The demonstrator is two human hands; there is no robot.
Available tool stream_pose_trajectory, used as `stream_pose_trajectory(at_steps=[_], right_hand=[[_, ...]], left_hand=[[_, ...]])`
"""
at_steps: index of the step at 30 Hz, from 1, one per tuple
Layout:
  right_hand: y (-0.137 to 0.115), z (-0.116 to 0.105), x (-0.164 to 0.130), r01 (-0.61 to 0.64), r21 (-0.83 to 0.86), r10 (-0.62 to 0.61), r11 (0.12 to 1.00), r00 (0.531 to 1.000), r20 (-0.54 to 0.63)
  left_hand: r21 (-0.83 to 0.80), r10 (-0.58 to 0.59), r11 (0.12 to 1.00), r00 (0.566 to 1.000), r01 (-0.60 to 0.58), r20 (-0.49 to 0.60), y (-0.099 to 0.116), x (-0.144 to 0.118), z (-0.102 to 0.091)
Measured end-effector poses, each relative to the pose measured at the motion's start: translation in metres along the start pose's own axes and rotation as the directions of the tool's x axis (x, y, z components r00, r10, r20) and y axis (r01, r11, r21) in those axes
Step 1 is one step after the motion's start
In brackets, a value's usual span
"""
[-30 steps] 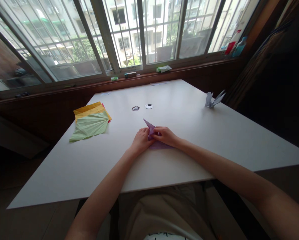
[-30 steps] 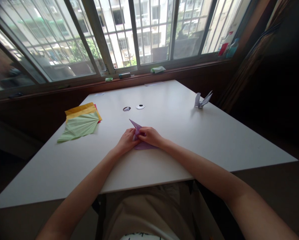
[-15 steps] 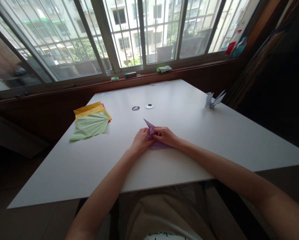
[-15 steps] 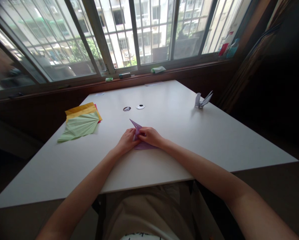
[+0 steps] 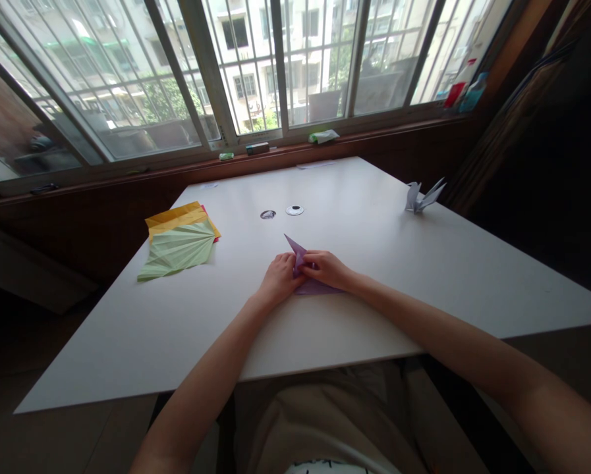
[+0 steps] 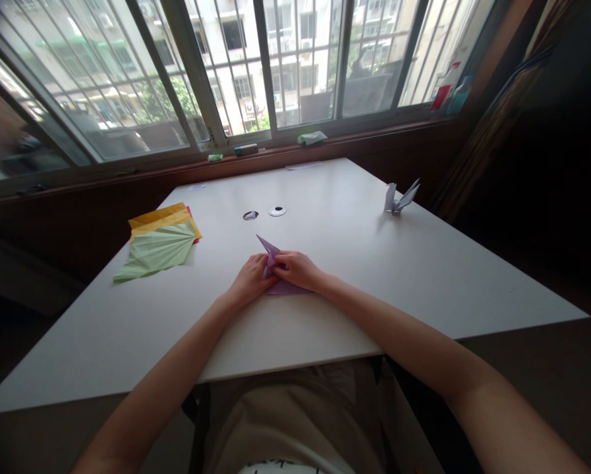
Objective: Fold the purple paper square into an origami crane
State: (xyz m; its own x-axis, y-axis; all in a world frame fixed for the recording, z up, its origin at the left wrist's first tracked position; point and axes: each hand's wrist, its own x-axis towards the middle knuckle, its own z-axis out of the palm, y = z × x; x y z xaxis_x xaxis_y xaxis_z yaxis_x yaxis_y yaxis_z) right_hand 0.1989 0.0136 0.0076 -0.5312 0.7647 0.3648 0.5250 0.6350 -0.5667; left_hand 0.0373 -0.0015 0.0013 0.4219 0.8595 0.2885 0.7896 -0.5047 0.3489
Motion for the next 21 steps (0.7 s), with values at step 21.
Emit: stream_pose_trajectory(at_steps=[21], right_hand=[[0.0001, -0.0002, -0.0003, -0.002, -0.003, 0.002, 1.000, 1.000, 0.005]], left_hand=[[0.014, -0.014, 1.000, 1.000, 0.014, 0.012, 0.0000, -0.0004, -0.0002]])
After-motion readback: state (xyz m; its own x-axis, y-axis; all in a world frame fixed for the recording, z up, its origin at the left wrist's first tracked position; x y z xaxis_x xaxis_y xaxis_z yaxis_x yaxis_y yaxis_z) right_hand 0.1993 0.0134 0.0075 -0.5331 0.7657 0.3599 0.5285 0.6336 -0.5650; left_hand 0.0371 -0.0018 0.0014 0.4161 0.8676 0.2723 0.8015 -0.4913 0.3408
